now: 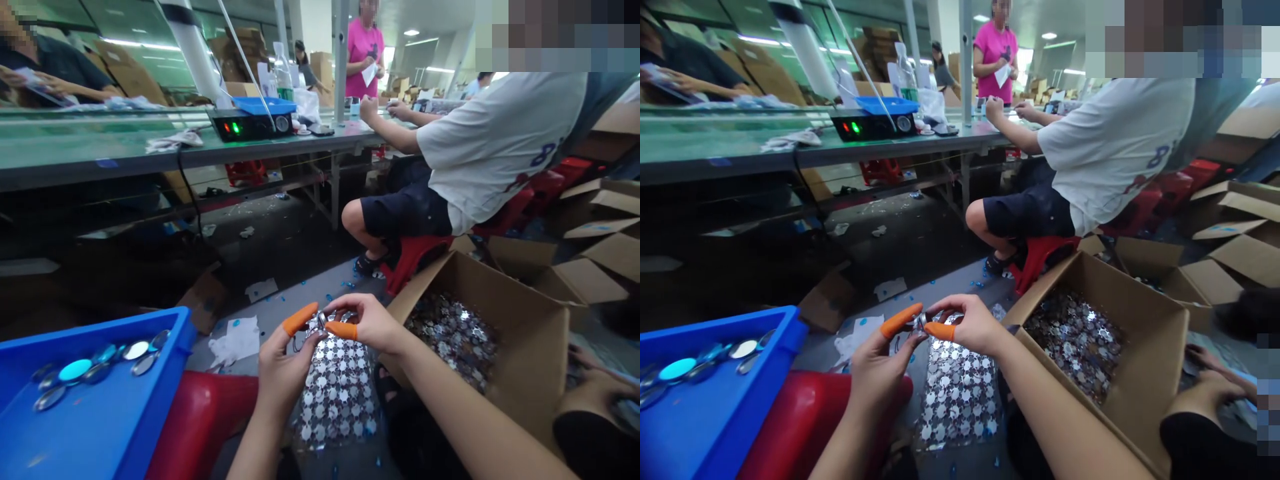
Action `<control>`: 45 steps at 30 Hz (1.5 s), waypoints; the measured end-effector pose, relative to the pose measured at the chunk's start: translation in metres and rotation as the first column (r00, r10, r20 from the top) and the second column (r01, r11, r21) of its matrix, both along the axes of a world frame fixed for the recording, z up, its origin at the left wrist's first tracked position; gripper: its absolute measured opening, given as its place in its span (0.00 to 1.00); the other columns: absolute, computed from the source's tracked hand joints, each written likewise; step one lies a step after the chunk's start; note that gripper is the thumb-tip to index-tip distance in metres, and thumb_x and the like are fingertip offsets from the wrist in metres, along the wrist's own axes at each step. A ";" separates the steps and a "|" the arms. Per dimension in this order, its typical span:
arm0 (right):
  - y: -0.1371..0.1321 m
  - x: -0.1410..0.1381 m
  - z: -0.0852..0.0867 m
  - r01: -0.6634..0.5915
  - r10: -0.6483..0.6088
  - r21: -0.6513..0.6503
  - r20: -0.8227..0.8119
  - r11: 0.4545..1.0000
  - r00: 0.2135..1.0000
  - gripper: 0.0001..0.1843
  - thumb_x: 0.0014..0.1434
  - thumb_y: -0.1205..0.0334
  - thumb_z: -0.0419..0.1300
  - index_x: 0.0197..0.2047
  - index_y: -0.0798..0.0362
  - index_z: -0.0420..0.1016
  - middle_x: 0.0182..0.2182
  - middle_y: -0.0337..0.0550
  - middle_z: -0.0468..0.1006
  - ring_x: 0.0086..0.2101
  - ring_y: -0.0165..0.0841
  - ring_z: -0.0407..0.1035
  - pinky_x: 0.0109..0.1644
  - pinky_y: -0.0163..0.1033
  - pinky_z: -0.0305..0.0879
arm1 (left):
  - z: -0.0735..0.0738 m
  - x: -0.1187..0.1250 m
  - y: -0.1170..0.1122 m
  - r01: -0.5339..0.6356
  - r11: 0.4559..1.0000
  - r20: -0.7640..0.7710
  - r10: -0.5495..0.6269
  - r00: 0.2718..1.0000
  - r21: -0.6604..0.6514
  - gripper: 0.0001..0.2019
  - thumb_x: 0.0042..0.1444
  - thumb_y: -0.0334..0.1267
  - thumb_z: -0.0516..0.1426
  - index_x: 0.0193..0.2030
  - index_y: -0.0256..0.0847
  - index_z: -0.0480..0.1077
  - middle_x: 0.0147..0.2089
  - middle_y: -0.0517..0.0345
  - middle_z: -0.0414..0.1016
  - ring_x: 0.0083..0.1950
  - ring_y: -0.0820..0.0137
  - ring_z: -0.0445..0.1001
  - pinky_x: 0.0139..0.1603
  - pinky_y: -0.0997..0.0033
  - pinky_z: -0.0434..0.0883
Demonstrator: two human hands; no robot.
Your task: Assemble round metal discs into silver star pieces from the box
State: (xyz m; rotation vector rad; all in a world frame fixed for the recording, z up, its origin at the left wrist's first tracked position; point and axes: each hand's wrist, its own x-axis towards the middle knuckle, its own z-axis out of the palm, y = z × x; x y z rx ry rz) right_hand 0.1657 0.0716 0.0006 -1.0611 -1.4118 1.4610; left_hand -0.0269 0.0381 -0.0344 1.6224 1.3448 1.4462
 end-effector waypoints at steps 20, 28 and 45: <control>-0.002 -0.011 0.002 -0.017 0.017 -0.003 -0.070 1.000 0.997 0.23 0.46 0.54 0.75 0.44 0.55 0.84 0.38 0.47 0.82 0.34 0.31 0.72 0.37 0.35 0.69 | 0.007 -0.003 -0.002 0.006 0.997 -0.086 0.000 0.996 0.079 0.18 0.57 0.39 0.66 0.55 0.49 0.76 0.51 0.56 0.80 0.50 0.60 0.78 0.57 0.60 0.74; -0.001 -0.011 -0.013 0.002 -0.008 -0.068 -0.083 0.998 0.997 0.22 0.39 0.54 0.78 0.38 0.55 0.86 0.36 0.47 0.83 0.37 0.38 0.77 0.42 0.42 0.72 | 0.008 -0.001 -0.008 -0.004 0.990 -0.120 0.021 0.993 0.140 0.15 0.56 0.36 0.66 0.51 0.49 0.79 0.46 0.57 0.82 0.45 0.60 0.80 0.48 0.62 0.77; -0.001 -0.025 0.003 0.047 -0.089 -0.149 -0.287 0.988 0.954 0.24 0.44 0.50 0.76 0.42 0.55 0.85 0.37 0.48 0.83 0.33 0.32 0.73 0.30 0.34 0.72 | 0.020 0.006 0.003 0.102 0.969 0.614 0.058 0.787 -0.223 0.23 0.43 0.40 0.74 0.47 0.41 0.79 0.48 0.50 0.82 0.51 0.60 0.80 0.56 0.63 0.75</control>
